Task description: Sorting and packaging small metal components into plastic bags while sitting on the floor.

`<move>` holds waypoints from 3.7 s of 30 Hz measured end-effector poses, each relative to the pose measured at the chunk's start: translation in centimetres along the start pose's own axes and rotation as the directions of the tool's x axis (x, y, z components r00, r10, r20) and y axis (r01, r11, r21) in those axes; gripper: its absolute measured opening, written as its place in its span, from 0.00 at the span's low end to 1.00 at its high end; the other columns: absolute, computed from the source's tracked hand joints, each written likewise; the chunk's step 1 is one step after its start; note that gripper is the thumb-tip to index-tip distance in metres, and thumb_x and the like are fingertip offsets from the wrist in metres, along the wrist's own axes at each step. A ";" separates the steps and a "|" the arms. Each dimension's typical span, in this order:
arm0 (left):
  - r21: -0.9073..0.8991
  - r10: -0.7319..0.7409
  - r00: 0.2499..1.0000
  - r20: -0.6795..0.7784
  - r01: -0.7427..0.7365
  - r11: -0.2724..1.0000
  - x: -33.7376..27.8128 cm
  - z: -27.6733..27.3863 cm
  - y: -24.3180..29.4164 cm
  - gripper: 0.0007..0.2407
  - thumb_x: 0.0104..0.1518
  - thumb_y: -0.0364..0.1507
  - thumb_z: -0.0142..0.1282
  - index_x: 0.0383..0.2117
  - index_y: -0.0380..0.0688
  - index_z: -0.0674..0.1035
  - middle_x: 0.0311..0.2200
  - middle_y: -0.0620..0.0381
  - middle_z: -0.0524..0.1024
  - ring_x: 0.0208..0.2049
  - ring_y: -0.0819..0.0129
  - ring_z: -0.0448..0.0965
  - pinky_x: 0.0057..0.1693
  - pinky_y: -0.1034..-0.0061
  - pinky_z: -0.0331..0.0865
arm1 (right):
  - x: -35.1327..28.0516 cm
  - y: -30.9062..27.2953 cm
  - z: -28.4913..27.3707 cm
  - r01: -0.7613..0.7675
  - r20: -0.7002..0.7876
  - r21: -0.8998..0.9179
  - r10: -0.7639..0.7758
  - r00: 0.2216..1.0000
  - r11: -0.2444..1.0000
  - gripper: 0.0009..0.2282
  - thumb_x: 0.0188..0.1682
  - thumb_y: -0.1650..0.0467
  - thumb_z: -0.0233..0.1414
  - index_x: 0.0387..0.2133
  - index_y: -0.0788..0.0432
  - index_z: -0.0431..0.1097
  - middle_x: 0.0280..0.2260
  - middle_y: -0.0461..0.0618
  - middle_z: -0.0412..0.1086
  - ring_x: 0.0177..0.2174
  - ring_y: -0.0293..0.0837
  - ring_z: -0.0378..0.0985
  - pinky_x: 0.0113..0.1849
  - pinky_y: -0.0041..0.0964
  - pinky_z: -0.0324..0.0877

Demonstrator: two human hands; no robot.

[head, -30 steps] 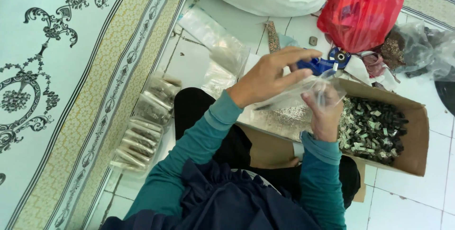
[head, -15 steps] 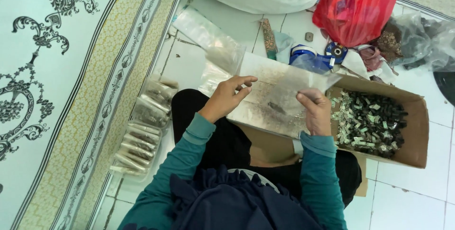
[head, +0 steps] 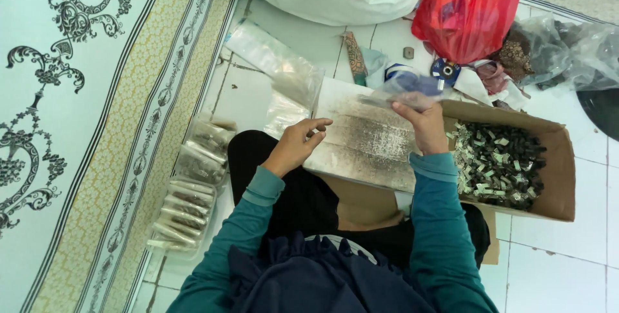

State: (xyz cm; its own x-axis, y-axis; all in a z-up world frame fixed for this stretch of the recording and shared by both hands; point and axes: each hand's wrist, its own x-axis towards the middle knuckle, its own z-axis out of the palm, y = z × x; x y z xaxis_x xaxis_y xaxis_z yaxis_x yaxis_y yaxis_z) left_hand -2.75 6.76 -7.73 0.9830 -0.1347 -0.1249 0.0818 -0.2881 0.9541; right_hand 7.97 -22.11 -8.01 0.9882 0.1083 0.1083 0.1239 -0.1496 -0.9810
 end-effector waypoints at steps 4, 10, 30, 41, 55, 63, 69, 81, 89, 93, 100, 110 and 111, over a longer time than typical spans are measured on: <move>-0.011 0.008 1.000 0.022 -0.007 1.000 0.4 0.3 -1.6 0.18 0.62 0.18 0.44 0.57 0.45 0.78 0.46 0.36 0.79 0.44 0.49 0.83 0.48 0.61 0.77 | -3.8 3.8 -0.3 -0.023 0.112 -0.203 0.047 0.993 0.979 0.10 0.46 0.71 0.68 0.39 0.62 0.79 0.38 0.59 0.78 0.45 0.50 0.79 0.49 0.49 0.72; 0.140 0.068 0.993 0.102 -0.082 0.987 2.2 3.3 -3.4 0.22 0.59 0.16 0.40 0.60 0.42 0.75 0.53 0.37 0.76 0.54 0.45 0.78 0.58 0.56 0.73 | -9.8 8.4 -0.4 -0.062 0.213 -0.141 0.091 0.973 0.988 0.07 0.46 0.76 0.63 0.37 0.64 0.81 0.46 0.65 0.76 0.54 0.64 0.74 0.57 0.61 0.63; 0.048 -0.152 0.978 0.142 0.147 0.988 3.5 11.3 -10.8 0.15 0.69 0.40 0.47 0.58 0.51 0.76 0.54 0.51 0.77 0.59 0.56 0.74 0.64 0.60 0.68 | -11.5 14.9 -0.4 -0.234 -0.131 -0.299 0.203 0.970 0.925 0.12 0.57 0.62 0.59 0.31 0.57 0.81 0.38 0.53 0.77 0.44 0.52 0.79 0.50 0.51 0.70; 0.149 -0.144 0.987 -0.070 0.153 0.977 2.6 10.4 -5.2 0.16 0.66 0.25 0.45 0.60 0.41 0.65 0.45 0.37 0.75 0.45 0.46 0.81 0.46 0.56 0.77 | -11.0 16.2 2.5 -0.087 -0.280 -0.613 -0.113 0.953 0.786 0.11 0.43 0.68 0.65 0.34 0.56 0.71 0.36 0.51 0.66 0.41 0.54 0.69 0.46 0.49 0.64; 0.801 0.514 0.828 0.222 -0.456 0.388 4.3 14.1 -13.7 0.05 0.58 0.29 0.59 0.37 0.45 0.77 0.46 0.49 0.73 0.57 0.54 0.70 0.58 0.59 0.63 | -10.6 13.5 2.0 0.166 0.114 -0.925 -0.165 0.980 0.343 0.14 0.49 0.70 0.52 0.47 0.41 0.75 0.51 0.38 0.69 0.54 0.48 0.65 0.52 0.49 0.56; 0.800 0.730 0.670 0.137 -0.510 0.317 2.5 13.3 -11.2 0.07 0.57 0.31 0.61 0.30 0.46 0.73 0.42 0.48 0.75 0.52 0.54 0.75 0.53 0.61 0.68 | -12.2 12.9 0.1 0.289 0.278 -0.823 -0.097 0.956 0.490 0.25 0.46 0.46 0.54 0.57 0.33 0.71 0.61 0.37 0.67 0.59 0.50 0.65 0.55 0.51 0.54; 0.765 0.696 0.708 0.122 -0.514 0.389 0.8 13.4 -9.9 0.06 0.62 0.32 0.55 0.36 0.48 0.71 0.36 0.52 0.77 0.43 0.60 0.80 0.50 0.64 0.70 | -12.7 12.5 -0.2 0.281 0.266 -0.744 -0.118 0.957 0.606 0.12 0.51 0.60 0.55 0.47 0.35 0.79 0.54 0.37 0.74 0.52 0.49 0.71 0.50 0.46 0.59; 0.509 0.367 0.930 -0.022 -0.305 0.805 -0.8 13.5 -9.8 0.04 0.69 0.31 0.47 0.41 0.46 0.73 0.27 0.55 0.75 0.27 0.58 0.81 0.37 0.67 0.75 | -13.5 13.5 -0.3 -0.033 0.010 -0.505 0.044 0.999 0.862 0.08 0.47 0.63 0.66 0.36 0.52 0.83 0.30 0.50 0.79 0.37 0.52 0.78 0.43 0.44 0.73; 0.563 0.338 0.941 -0.015 -0.272 0.781 0.4 13.5 -11.4 0.03 0.68 0.25 0.47 0.44 0.45 0.72 0.33 0.55 0.71 0.26 0.59 0.80 0.35 0.67 0.76 | -13.2 14.7 1.1 -0.022 -0.079 -0.648 -0.038 0.996 0.762 0.11 0.45 0.64 0.66 0.39 0.48 0.77 0.22 0.48 0.71 0.32 0.51 0.78 0.38 0.46 0.72; 0.661 0.377 0.926 0.038 -0.305 0.685 0.8 13.5 -11.5 0.05 0.65 0.22 0.48 0.43 0.47 0.71 0.37 0.55 0.69 0.31 0.59 0.78 0.35 0.68 0.72 | -13.3 14.9 1.1 0.159 0.045 -0.747 -0.189 0.981 0.646 0.06 0.49 0.65 0.62 0.37 0.46 0.75 0.29 0.43 0.70 0.35 0.50 0.74 0.38 0.44 0.70; 0.771 0.483 0.852 0.204 -0.443 0.457 1.0 14.5 -15.0 0.05 0.62 0.24 0.54 0.41 0.48 0.75 0.38 0.59 0.69 0.40 0.65 0.75 0.39 0.74 0.69 | -14.2 12.9 1.7 0.290 0.197 -0.852 -0.246 0.949 0.436 0.04 0.52 0.66 0.58 0.38 0.44 0.79 0.36 0.40 0.71 0.39 0.45 0.72 0.39 0.39 0.64; 0.690 0.500 0.846 0.183 -0.473 0.548 0.7 13.6 -14.7 0.07 0.62 0.33 0.59 0.42 0.46 0.80 0.41 0.56 0.74 0.47 0.60 0.76 0.46 0.69 0.74 | -14.1 14.1 0.2 0.326 0.228 -0.740 -0.237 0.944 0.588 0.09 0.50 0.60 0.62 0.39 0.46 0.80 0.40 0.45 0.74 0.43 0.51 0.74 0.40 0.44 0.68; 0.650 0.487 0.862 0.143 -0.453 0.610 0.9 13.7 -14.9 0.05 0.63 0.31 0.58 0.39 0.45 0.81 0.39 0.57 0.75 0.45 0.61 0.78 0.44 0.70 0.74 | -13.9 14.3 0.2 0.314 0.207 -0.716 -0.240 0.949 0.623 0.07 0.51 0.61 0.62 0.36 0.47 0.81 0.39 0.46 0.76 0.41 0.51 0.75 0.40 0.43 0.70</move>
State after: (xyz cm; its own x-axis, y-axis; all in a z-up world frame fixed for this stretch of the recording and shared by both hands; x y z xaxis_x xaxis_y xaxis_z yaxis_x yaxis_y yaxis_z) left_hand -5.33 -2.06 -25.76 0.8632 -0.3920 0.3181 -0.5022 -0.7314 0.4613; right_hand -4.04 -25.55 -23.56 0.8890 0.3419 0.3046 0.4518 -0.7633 -0.4618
